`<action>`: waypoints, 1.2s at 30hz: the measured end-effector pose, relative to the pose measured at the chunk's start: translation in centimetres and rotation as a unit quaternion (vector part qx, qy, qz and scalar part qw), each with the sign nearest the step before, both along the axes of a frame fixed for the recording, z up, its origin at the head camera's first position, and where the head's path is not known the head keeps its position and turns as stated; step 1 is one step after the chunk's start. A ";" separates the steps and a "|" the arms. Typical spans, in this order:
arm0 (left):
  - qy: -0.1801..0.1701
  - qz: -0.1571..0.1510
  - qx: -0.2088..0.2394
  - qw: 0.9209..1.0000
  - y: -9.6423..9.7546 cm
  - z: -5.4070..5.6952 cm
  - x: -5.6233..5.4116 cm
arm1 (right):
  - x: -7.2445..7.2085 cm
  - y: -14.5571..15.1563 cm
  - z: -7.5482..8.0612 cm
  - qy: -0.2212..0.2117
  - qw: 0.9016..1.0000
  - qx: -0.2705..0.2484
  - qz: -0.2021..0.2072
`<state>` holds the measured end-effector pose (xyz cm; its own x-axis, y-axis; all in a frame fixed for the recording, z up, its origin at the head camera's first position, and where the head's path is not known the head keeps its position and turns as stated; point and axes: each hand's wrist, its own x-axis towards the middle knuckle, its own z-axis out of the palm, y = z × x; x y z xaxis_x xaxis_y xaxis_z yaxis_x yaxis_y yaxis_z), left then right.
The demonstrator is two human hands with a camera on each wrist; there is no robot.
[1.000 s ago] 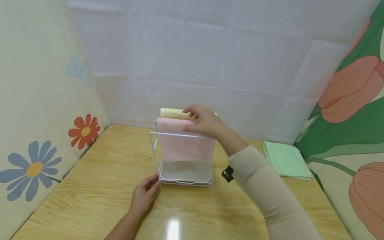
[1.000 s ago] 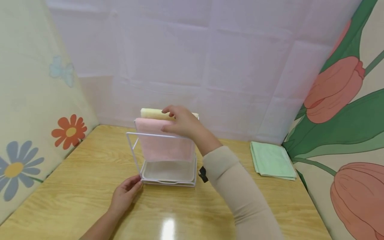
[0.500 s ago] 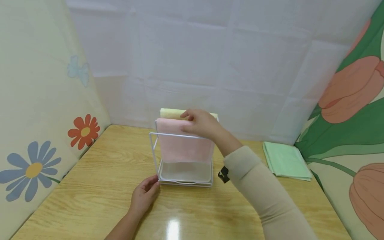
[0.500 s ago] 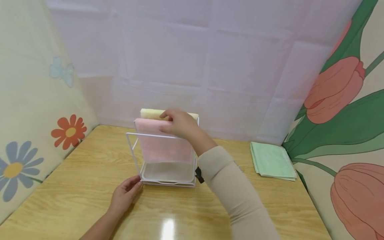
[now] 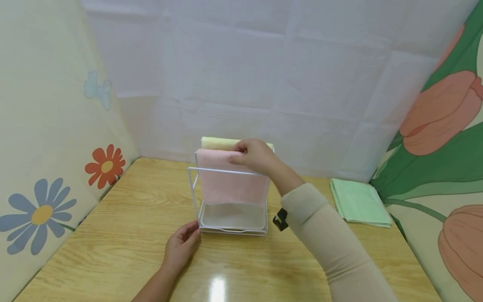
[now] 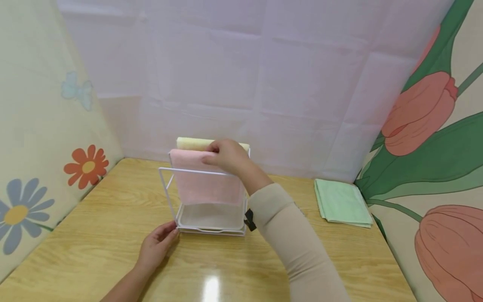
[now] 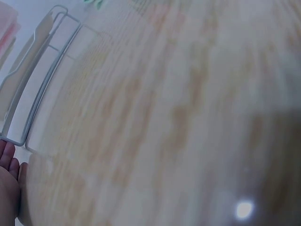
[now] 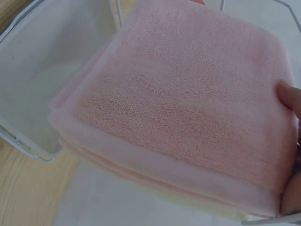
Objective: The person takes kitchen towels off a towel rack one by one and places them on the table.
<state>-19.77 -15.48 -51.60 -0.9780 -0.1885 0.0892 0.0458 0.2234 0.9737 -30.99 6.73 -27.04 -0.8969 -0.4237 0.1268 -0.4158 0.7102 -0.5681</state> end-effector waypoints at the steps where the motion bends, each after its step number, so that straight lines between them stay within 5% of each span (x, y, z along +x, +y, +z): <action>1: 0.000 0.000 0.000 1.000 0.0 0.0 0.0 | 0.0 0.0 0.0 -0.001 1.000 -0.007 -0.001; 20: 0.020 0.004 -0.006 1.000 0.1 -0.1 0.0 | -0.3 0.2 0.3 -0.040 0.987 -0.155 -0.007; 36: 0.016 0.006 0.000 1.000 0.1 0.0 -0.1 | -0.4 1.4 2.5 -0.002 0.983 -0.184 -0.002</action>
<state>-19.83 -15.33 -51.62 -0.9722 -0.2002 0.1213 0.0751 0.2237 0.9717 -31.44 8.09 -24.52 -0.8994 -0.3458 0.2673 -0.4106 0.4588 -0.7879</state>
